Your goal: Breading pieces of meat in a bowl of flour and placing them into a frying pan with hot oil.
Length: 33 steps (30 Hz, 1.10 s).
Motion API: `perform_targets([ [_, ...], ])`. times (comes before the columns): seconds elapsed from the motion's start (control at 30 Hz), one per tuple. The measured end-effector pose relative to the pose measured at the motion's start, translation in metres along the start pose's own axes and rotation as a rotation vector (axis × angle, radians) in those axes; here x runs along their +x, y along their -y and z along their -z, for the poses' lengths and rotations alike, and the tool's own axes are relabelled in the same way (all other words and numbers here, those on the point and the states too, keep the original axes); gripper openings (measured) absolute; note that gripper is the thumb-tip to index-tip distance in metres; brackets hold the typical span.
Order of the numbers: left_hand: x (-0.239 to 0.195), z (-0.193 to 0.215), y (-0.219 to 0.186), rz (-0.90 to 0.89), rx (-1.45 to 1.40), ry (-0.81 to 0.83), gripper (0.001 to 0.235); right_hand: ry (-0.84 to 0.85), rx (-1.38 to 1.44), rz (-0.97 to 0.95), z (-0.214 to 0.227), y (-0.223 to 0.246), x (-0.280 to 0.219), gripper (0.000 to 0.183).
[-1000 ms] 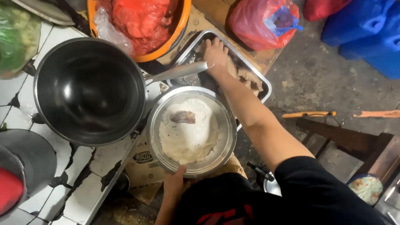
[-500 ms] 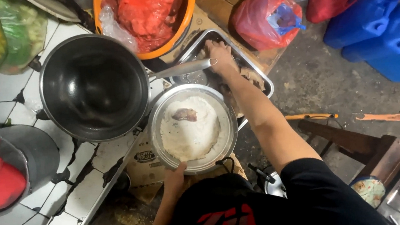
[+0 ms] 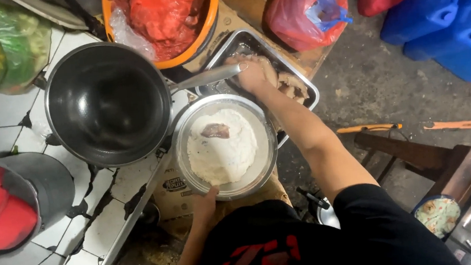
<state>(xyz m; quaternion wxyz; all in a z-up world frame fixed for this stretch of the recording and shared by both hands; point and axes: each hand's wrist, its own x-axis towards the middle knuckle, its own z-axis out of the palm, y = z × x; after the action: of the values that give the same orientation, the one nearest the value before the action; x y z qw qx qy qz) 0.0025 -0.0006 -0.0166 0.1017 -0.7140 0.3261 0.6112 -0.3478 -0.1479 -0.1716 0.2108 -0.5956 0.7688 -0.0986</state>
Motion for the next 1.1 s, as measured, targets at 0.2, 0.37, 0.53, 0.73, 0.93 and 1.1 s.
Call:
perform_targets([
  [0.2,-0.008,-0.004,0.003,-0.074,0.015,-0.038,0.086,-0.611,0.681,-0.100,0.053,-0.020,-0.017,0.043],
  [0.37,0.030,-0.009,0.032,-0.157,0.298,-0.044,0.080,-0.669,0.831,-0.192,0.109,-0.041,-0.082,0.045],
  [0.53,0.009,-0.020,0.000,-0.175,0.235,0.055,0.072,-0.454,0.649,-0.050,0.146,0.022,-0.192,0.034],
  [0.73,-0.004,-0.023,-0.027,-0.291,-0.147,0.211,0.081,-0.124,0.402,0.003,0.120,0.093,-0.256,0.049],
  [0.93,0.006,-0.054,-0.042,-0.367,-0.112,0.359,0.074,-0.145,0.340,-0.152,0.110,0.085,-0.269,0.042],
  [1.1,0.021,-0.088,-0.034,-0.455,0.220,0.372,0.072,-0.240,0.167,-0.394,0.095,0.035,-0.281,0.054],
])
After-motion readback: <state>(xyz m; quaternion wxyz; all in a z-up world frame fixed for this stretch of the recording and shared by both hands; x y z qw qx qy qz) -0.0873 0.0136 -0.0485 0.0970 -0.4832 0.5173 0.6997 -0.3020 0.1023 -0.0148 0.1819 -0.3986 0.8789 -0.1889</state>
